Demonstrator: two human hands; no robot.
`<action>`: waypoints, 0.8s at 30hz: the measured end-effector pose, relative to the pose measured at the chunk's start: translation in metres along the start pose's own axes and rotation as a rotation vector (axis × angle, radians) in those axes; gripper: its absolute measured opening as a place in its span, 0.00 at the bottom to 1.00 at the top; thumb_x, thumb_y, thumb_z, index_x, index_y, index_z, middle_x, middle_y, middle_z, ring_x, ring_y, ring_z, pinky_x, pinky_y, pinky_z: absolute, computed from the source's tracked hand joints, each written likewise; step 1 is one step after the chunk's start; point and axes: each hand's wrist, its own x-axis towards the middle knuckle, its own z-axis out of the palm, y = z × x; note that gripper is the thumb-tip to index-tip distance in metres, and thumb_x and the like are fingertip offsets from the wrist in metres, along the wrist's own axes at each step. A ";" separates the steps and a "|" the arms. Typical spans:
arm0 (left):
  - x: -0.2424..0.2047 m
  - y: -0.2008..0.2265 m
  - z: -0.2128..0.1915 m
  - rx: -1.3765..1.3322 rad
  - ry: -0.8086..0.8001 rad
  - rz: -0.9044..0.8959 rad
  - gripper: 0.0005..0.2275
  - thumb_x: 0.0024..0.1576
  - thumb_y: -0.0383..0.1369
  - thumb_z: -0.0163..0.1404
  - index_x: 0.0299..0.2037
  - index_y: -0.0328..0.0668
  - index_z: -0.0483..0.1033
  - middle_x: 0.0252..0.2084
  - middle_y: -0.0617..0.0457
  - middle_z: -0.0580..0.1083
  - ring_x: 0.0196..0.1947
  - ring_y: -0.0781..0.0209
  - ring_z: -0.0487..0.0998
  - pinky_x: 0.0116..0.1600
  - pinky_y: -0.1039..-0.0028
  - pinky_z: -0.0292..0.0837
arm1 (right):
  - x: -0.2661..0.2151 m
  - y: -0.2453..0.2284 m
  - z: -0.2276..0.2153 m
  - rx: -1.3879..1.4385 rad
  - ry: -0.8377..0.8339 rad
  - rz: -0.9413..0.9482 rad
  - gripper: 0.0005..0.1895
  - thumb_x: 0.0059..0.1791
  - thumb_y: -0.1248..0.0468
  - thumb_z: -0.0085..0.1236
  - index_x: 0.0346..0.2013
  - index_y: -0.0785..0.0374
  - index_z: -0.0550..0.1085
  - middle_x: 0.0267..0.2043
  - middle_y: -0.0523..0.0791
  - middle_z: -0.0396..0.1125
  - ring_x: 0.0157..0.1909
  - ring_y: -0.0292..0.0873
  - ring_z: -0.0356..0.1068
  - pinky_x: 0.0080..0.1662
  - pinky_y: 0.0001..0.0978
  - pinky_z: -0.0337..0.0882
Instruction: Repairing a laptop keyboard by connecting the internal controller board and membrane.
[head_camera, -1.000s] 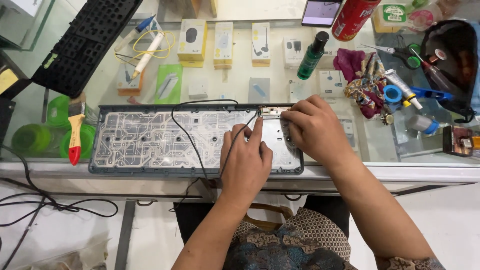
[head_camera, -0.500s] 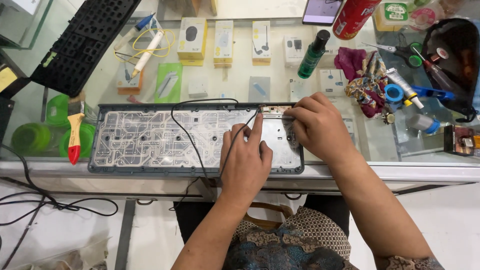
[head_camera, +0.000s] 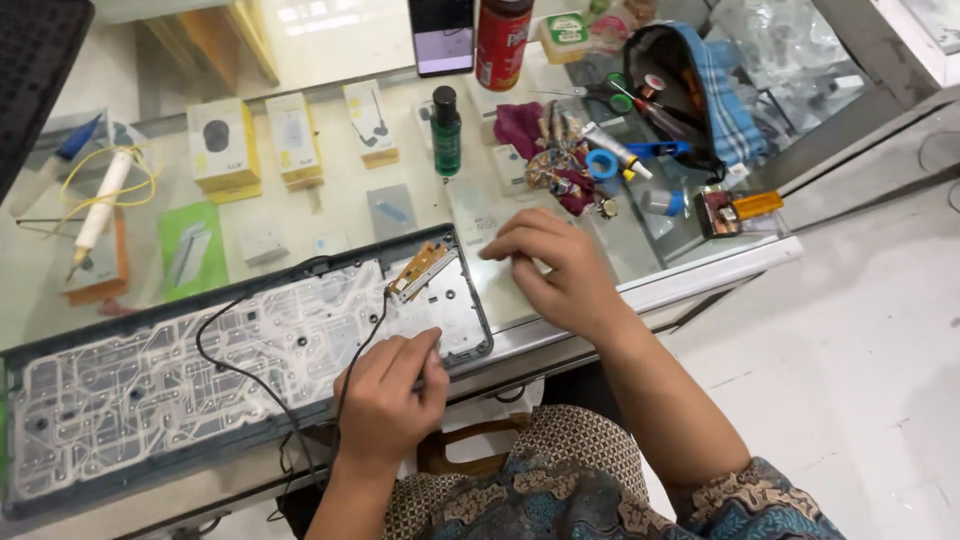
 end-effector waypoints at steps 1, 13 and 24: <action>-0.005 -0.004 0.002 -0.075 -0.049 -0.012 0.09 0.60 0.25 0.48 0.42 0.31 0.82 0.31 0.47 0.79 0.27 0.56 0.79 0.33 0.69 0.77 | -0.012 0.004 -0.008 -0.038 0.084 0.114 0.15 0.46 0.81 0.45 0.38 0.69 0.79 0.39 0.50 0.72 0.43 0.48 0.72 0.47 0.37 0.71; -0.005 0.022 0.005 -0.261 -0.217 0.196 0.08 0.59 0.26 0.51 0.41 0.34 0.83 0.31 0.47 0.80 0.25 0.54 0.78 0.28 0.68 0.75 | -0.033 0.023 -0.011 -0.341 -0.043 0.113 0.08 0.54 0.71 0.61 0.49 0.66 0.79 0.47 0.49 0.72 0.51 0.51 0.71 0.54 0.41 0.69; 0.003 0.052 -0.066 0.016 -0.043 -0.031 0.11 0.62 0.35 0.56 0.50 0.39 0.80 0.41 0.45 0.82 0.38 0.53 0.84 0.42 0.59 0.85 | 0.036 0.037 0.034 -0.286 -0.452 -0.289 0.14 0.54 0.61 0.61 0.54 0.56 0.78 0.59 0.47 0.72 0.59 0.54 0.68 0.55 0.50 0.70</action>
